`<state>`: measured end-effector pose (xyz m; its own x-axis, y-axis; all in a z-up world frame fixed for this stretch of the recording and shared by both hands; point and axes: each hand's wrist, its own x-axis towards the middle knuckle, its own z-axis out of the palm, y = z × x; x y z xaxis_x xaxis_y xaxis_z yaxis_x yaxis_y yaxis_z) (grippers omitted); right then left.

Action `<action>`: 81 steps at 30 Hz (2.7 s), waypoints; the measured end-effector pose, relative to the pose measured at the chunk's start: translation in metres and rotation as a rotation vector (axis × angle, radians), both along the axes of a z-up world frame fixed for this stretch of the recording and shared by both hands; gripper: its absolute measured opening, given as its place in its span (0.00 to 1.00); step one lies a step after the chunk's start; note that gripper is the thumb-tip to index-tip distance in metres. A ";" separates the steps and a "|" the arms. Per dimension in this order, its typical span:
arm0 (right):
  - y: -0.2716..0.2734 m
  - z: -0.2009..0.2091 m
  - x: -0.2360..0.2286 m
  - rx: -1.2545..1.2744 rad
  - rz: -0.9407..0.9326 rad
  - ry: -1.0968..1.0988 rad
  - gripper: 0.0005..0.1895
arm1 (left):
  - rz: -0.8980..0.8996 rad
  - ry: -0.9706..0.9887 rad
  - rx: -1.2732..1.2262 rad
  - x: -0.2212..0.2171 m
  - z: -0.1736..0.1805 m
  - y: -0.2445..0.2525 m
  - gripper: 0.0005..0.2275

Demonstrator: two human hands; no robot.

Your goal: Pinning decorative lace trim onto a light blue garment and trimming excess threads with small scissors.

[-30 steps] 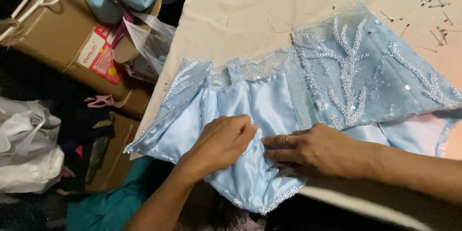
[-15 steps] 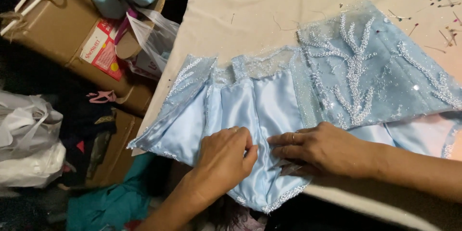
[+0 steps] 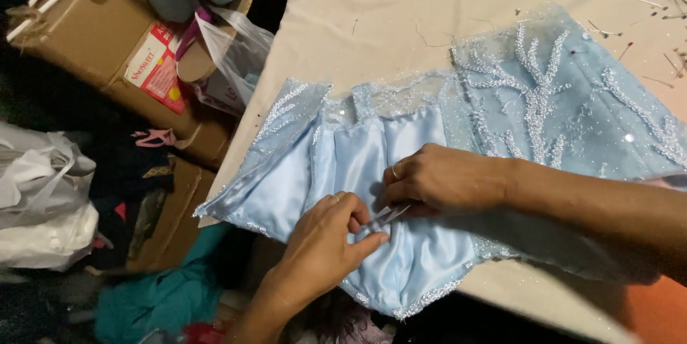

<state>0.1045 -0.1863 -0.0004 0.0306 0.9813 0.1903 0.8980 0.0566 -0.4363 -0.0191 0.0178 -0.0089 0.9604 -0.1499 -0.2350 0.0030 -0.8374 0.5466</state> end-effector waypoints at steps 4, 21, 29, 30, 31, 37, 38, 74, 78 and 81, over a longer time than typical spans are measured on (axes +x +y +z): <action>0.005 0.007 -0.003 -0.065 0.059 -0.114 0.10 | -0.022 -0.095 -0.018 0.000 -0.009 0.004 0.15; -0.027 -0.001 0.022 -0.098 -0.573 0.636 0.13 | -0.097 -0.077 -0.159 0.016 0.018 -0.002 0.22; -0.042 0.023 0.002 -0.042 -0.635 0.716 0.16 | -0.472 -0.721 0.008 0.026 -0.003 -0.006 0.03; -0.045 0.024 -0.002 -0.102 -0.592 0.724 0.18 | -0.518 -0.748 -0.004 0.023 0.004 -0.004 0.05; -0.046 0.026 -0.007 -0.102 -0.592 0.727 0.18 | -0.519 -0.745 -0.005 0.022 0.004 -0.003 0.05; -0.044 0.026 -0.034 -0.002 -0.257 0.324 0.16 | -0.556 -0.706 0.098 0.018 0.004 -0.001 0.07; -0.043 0.022 -0.039 0.041 -0.187 0.193 0.20 | -0.559 -0.756 0.120 0.017 0.003 -0.003 0.05; -0.016 0.002 -0.033 -0.332 -0.476 -0.158 0.09 | -0.461 -0.937 -0.066 0.033 -0.024 -0.005 0.10; -0.012 0.009 -0.035 -0.391 -0.528 -0.179 0.09 | -0.448 -0.935 -0.080 0.032 -0.023 -0.005 0.10; -0.015 0.005 -0.034 -0.285 -0.500 -0.104 0.11 | -0.389 -0.904 -0.119 0.033 -0.020 -0.005 0.10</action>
